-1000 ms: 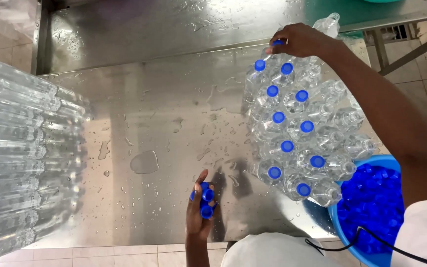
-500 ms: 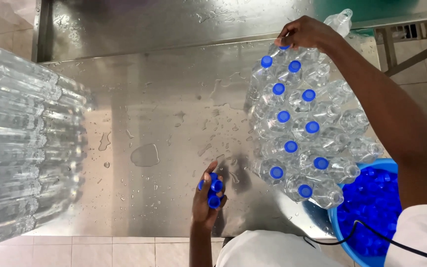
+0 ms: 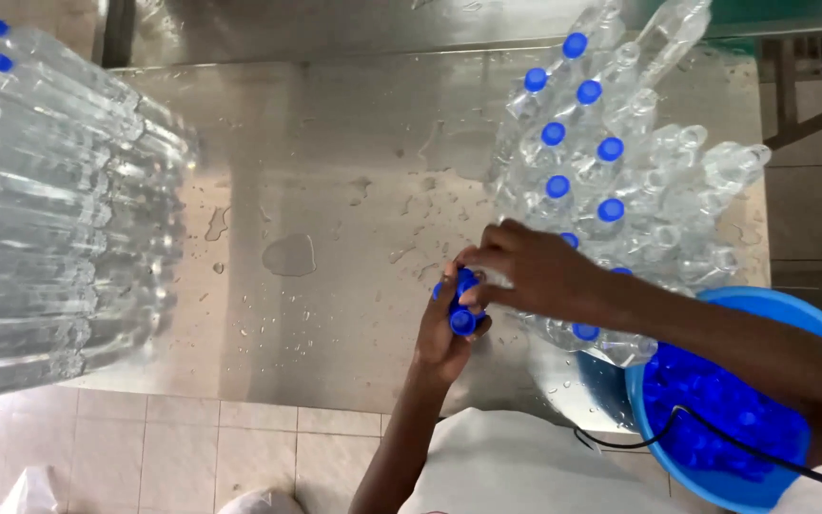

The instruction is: Manually capping plastic water bottles at a production station.

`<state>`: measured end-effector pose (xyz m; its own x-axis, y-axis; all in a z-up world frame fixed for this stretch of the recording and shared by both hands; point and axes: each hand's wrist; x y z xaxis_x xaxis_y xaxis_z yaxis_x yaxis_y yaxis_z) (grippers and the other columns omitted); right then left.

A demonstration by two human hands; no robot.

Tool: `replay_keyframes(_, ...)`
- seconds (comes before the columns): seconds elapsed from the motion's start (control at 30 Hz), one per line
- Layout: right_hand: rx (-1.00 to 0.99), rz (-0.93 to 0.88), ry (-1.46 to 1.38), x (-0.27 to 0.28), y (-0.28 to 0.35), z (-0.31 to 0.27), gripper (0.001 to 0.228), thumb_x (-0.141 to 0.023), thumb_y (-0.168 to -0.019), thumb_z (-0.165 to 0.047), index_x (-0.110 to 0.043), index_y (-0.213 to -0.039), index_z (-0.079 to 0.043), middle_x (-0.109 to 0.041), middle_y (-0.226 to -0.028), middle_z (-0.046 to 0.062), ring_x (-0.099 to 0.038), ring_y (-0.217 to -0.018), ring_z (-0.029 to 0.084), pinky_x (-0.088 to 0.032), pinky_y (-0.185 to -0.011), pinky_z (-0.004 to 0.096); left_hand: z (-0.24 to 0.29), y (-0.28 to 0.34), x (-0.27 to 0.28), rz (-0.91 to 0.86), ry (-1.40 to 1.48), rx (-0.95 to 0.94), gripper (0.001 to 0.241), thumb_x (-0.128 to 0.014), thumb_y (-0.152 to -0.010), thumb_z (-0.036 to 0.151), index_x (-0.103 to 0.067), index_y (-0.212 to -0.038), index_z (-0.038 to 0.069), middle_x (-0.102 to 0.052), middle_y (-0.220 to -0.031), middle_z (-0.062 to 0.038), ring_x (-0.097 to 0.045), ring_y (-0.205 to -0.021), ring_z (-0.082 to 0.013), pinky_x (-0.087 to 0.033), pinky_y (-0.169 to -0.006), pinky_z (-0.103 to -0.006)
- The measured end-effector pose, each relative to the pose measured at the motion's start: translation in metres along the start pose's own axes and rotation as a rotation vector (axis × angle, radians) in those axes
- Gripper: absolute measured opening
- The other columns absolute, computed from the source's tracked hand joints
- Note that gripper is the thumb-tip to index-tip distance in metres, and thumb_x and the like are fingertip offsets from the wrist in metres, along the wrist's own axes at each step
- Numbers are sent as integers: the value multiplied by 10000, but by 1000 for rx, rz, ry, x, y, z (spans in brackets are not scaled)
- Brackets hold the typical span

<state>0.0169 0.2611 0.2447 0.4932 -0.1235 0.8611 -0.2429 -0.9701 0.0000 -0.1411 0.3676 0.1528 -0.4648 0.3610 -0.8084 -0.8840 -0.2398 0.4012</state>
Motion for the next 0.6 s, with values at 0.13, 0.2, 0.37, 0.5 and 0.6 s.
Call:
replay_keyframes(0.13, 2, 71, 92, -26, 10, 9, 473, -647, -1043, -645, -750, -1075, -185, -624, -1035, -5, -669, -967, 220, -607, -808, 373, 3, 8, -29, 45, -116, 11, 545, -503, -1140, 517, -531, -1512, 119, -584, -1021, -39, -520, -676, -119, -372, -409, -187)
replay_keyframes(0.2, 33, 36, 21, -26, 12, 12, 409, -670, -1064, -552, -761, -1131, -159, -646, -1041, 18, -689, -972, 238, -618, -804, 385, -2, 5, -24, 87, -129, -14, 531, -497, -1142, 510, -521, -1504, 122, -561, -1001, -23, -510, -683, -99, -373, -416, -183)
replay_keyframes(0.37, -83, 64, -491, 42, -9, 42, 414, -822, -962, -297, -756, -1304, -73, -754, -1116, 132, -754, -1036, 286, -654, -893, 417, -1, 5, 2, 91, -13, -9, 429, -516, -1154, 455, -539, -1426, 124, -608, -1044, -43, -578, -716, -108, -383, -406, -180)
replay_keyframes(0.5, -407, 278, -402, 117, -52, 119, 360, -801, -976, -66, -642, -1291, -136, -740, -1328, 127, -762, -1174, 303, -644, -1004, 420, 15, 18, 6, 199, 63, -23, 529, -644, -1049, 425, -516, -1497, 173, -594, -1011, -17, -530, -652, -49, -343, -397, -182)
replay_keyframes(0.6, -185, 529, -159, 122, -77, 243, 528, -833, -1088, -188, -597, -1531, -23, -746, -1267, 239, -729, -1113, 416, -597, -976, 549, 19, 30, 38, 240, 143, -62, 502, -639, -1061, 402, -539, -1499, 178, -621, -1019, -27, -537, -668, -56, -404, -411, -163)
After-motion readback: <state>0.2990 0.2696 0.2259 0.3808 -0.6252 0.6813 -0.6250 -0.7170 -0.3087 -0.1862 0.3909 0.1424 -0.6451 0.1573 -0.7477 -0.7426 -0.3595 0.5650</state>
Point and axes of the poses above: each hand's wrist, its own y-axis away from the middle knuckle, its own x-axis out of the back of the hand, z = x × y
